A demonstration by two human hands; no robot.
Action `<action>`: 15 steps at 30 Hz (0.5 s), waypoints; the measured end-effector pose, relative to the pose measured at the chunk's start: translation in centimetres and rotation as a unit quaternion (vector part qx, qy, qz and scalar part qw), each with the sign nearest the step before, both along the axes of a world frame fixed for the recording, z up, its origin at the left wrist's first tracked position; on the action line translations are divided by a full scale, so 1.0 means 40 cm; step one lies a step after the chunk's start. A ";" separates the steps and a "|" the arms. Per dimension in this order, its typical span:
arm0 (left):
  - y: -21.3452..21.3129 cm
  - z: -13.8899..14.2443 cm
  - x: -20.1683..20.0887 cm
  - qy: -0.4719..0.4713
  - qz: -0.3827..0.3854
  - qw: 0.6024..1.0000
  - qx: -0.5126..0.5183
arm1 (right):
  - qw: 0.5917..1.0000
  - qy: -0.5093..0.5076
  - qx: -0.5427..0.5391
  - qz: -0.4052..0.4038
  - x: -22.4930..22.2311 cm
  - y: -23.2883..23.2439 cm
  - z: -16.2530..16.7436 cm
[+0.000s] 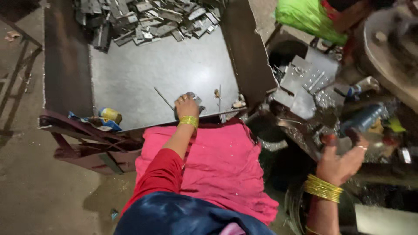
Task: The person repeatedly picks up small metal parts from a tray, places them into a metal jig, and strikes them with a hammer. After each strike, the person removes the part and places it back into the tray before repeating the process.
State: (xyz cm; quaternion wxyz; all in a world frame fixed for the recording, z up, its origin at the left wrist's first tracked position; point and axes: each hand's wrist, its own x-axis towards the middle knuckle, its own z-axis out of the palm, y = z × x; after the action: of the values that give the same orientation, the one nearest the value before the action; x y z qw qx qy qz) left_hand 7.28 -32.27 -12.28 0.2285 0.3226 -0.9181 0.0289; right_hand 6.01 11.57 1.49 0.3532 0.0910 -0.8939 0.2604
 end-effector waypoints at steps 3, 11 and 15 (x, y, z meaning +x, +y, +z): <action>-0.052 0.008 -0.036 -0.071 -0.032 0.983 0.166 | 0.999 -0.014 0.041 -0.032 -0.069 0.027 -0.022; -0.098 0.075 -0.067 -0.123 -0.088 0.963 0.222 | 0.997 -0.003 0.006 0.081 -0.258 0.091 -0.190; -0.106 0.102 -0.061 -0.205 -0.187 0.954 0.112 | 0.949 -0.024 -0.227 0.216 -0.307 0.056 -0.232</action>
State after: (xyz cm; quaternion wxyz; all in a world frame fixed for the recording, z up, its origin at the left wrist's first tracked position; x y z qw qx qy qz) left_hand 4.86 -36.51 -8.20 -0.0009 0.1560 -0.9864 -0.0513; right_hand -6.28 13.83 -7.79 0.2786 0.1930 -0.7785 0.5283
